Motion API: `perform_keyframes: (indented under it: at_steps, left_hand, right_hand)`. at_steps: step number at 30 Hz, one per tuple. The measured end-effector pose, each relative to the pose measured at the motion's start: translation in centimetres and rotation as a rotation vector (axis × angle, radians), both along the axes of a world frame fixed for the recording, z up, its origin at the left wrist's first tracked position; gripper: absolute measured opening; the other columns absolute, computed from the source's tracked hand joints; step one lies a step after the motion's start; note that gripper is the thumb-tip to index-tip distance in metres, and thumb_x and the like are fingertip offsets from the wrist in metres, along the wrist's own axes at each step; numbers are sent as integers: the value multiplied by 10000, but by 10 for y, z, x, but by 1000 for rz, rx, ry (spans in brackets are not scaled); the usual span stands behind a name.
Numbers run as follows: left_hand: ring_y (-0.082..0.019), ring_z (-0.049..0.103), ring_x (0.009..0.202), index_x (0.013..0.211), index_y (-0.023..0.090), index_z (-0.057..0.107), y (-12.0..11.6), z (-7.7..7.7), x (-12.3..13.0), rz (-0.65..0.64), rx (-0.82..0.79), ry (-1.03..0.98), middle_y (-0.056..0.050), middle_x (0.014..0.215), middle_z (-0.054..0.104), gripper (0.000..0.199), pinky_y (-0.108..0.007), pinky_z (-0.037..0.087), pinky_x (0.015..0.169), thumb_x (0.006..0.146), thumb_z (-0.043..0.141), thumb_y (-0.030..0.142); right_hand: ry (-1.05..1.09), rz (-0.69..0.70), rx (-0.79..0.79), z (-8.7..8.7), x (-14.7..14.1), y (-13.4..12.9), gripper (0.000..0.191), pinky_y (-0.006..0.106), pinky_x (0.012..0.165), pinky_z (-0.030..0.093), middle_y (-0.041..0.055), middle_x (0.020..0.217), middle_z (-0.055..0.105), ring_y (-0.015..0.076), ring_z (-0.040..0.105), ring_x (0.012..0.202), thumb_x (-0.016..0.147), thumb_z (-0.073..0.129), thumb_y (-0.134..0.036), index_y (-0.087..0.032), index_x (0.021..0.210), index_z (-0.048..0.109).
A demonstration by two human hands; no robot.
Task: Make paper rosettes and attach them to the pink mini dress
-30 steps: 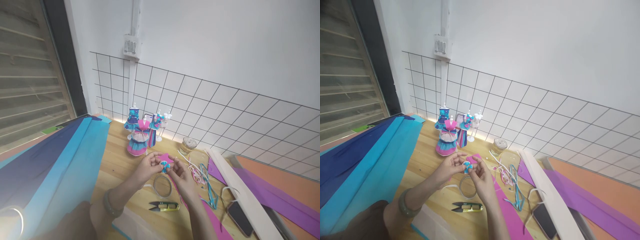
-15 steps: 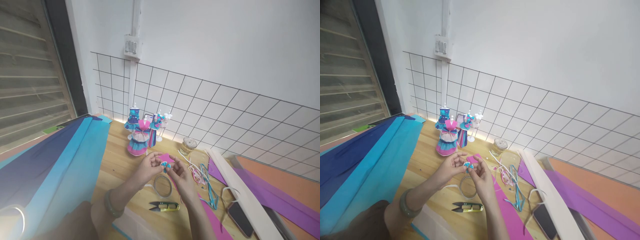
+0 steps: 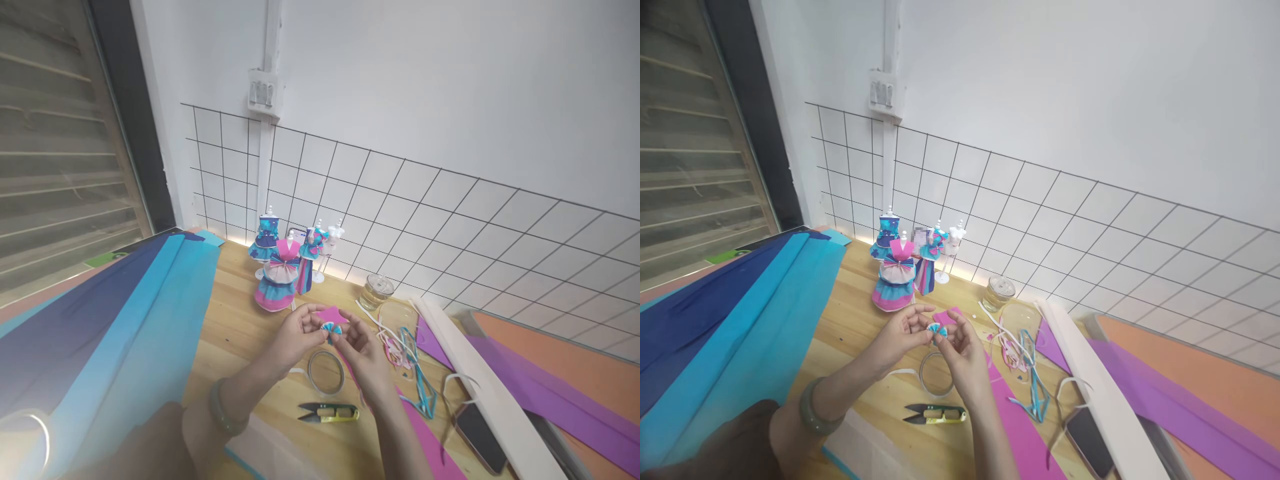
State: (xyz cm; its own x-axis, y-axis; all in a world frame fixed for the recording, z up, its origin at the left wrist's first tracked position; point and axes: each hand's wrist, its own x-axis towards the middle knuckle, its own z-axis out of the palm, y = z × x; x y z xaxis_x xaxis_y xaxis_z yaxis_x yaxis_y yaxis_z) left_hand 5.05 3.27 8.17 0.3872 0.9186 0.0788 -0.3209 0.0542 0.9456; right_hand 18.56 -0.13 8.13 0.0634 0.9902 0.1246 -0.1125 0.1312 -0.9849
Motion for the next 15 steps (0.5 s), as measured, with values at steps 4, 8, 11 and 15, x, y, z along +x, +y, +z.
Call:
perform_keyframes:
  at_steps: [4,8,11,15]
  left_hand:
    - [-151,562,786,1045,142,455,0,0,0,-13,7,1,-38,820,568,424,-300,438,719,658,625,182]
    - [-163,564,806,1055,144,449,1,-1,0,-20,9,-1,-49,844,571,441,-302,443,704,657,629,203]
    - [-170,566,827,1055,143,454,0,-1,0,-26,8,12,-51,843,577,456,-301,440,719,644,642,209]
    - [-166,565,832,1057,144,461,-1,-1,1,-27,11,23,-49,842,579,465,-298,435,740,634,649,197]
  right_hand:
    - [-5,-1,6,0,1,0,469,340,756,437,17,799,590,166,561,792,695,646,-277,-203,1117,456]
    - [-11,-26,1,0,2,0,462,324,746,439,5,788,589,158,562,782,693,648,-288,-212,1110,464]
    - [-4,-37,-2,0,2,0,467,314,741,442,0,771,588,158,564,782,683,657,-296,-210,1103,474]
    - [8,-42,20,0,0,1,471,320,739,447,6,760,584,165,566,776,679,658,-302,-206,1105,485]
